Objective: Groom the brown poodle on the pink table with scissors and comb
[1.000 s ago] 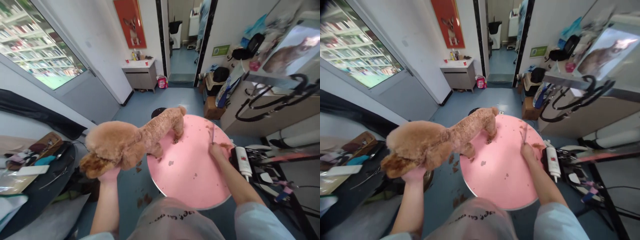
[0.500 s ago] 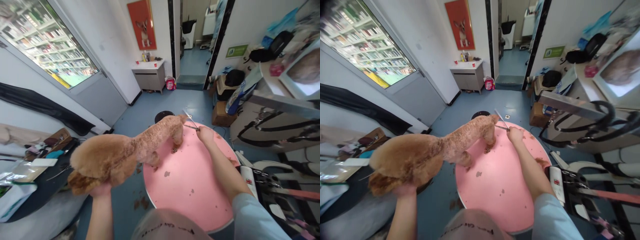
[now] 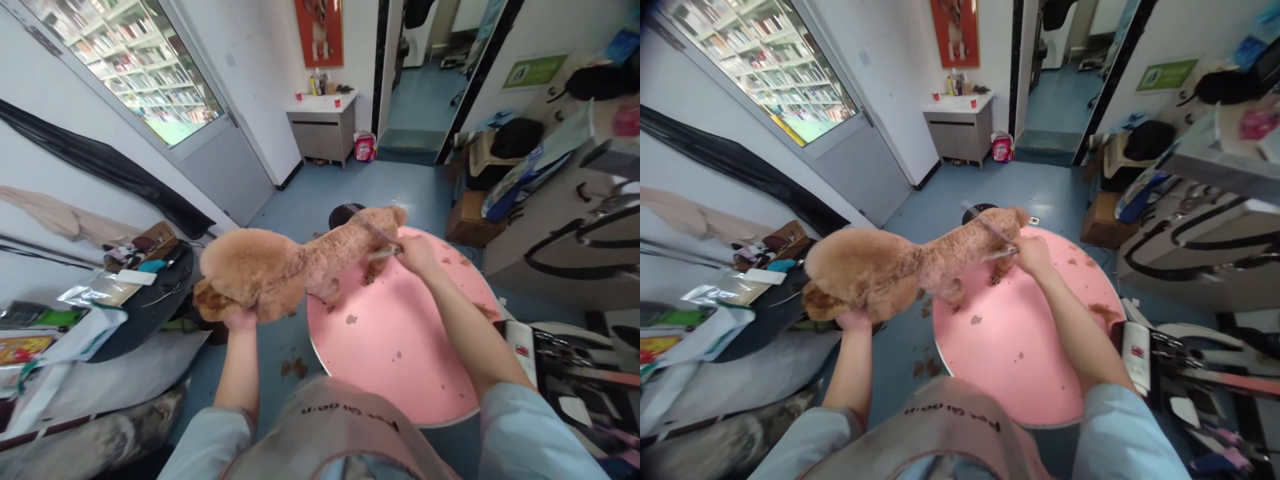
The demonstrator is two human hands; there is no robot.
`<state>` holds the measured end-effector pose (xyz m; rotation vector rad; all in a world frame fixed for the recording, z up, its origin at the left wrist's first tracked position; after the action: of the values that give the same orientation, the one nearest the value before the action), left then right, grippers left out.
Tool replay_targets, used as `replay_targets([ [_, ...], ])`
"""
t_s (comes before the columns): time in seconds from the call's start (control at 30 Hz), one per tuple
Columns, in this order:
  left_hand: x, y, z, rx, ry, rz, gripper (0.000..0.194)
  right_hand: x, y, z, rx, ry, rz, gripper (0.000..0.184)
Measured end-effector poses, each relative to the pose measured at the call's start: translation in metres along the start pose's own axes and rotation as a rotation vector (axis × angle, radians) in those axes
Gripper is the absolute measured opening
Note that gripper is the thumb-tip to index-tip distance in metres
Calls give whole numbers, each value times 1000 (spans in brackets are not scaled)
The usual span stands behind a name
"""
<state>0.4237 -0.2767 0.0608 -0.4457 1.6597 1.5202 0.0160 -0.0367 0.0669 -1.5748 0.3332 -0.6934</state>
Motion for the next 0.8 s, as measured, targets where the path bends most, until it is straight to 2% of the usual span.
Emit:
replay_targets([
  [0.07, 1, 1, 0, -3, -25, 19, 58, -26, -12, 0, -52, 306, 57, 26],
  [0.1, 2, 1, -1, -13, -36, 28, 59, -34, -14, 3, -85, 404, 53, 27],
  [0.13, 3, 1, -1, -15, -48, 38, 59, -33, -12, 6, -112, 429, 11, 27],
  [0.2, 3, 4, -2, 14, -49, 61, 58, -1, 11, 16, -119, 291, -188, 26],
  [0.33, 4, 9, -2, 87, -71, 106, 59, 112, 93, 73, -5, -49, -730, 22],
  [0.4, 4, 8, -2, 89, -98, 107, 57, 158, 124, 100, 6, -189, -918, 24],
  [0.5, 2, 4, -3, 90, -106, 104, 52, 168, 149, 113, -168, -4, -1064, 26],
  [0.57, 0, 2, -4, 104, -105, 96, 53, 174, 162, 110, -185, 91, -1130, 25],
  [0.67, -1, 0, -5, 135, -127, 63, 54, 207, 174, 105, -96, -4, -1192, 24],
  [0.7, -2, -1, -6, 143, -134, 53, 54, 213, 176, 106, -103, -12, -1197, 25],
  [0.8, -6, -7, -9, 166, -120, 31, 54, 214, 185, 113, -159, 104, -1216, 29],
])
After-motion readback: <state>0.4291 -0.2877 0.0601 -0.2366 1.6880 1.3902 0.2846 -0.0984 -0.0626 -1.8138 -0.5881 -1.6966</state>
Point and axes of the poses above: each hand's wrist, its own z-axis away from the middle knuckle, its own y-axis out of the palm, x = y × z, the point moved 8 cm from there along -z, towards the middle knuckle, and after that the axes turned 2 degrees about x, right-handed, at the moved point
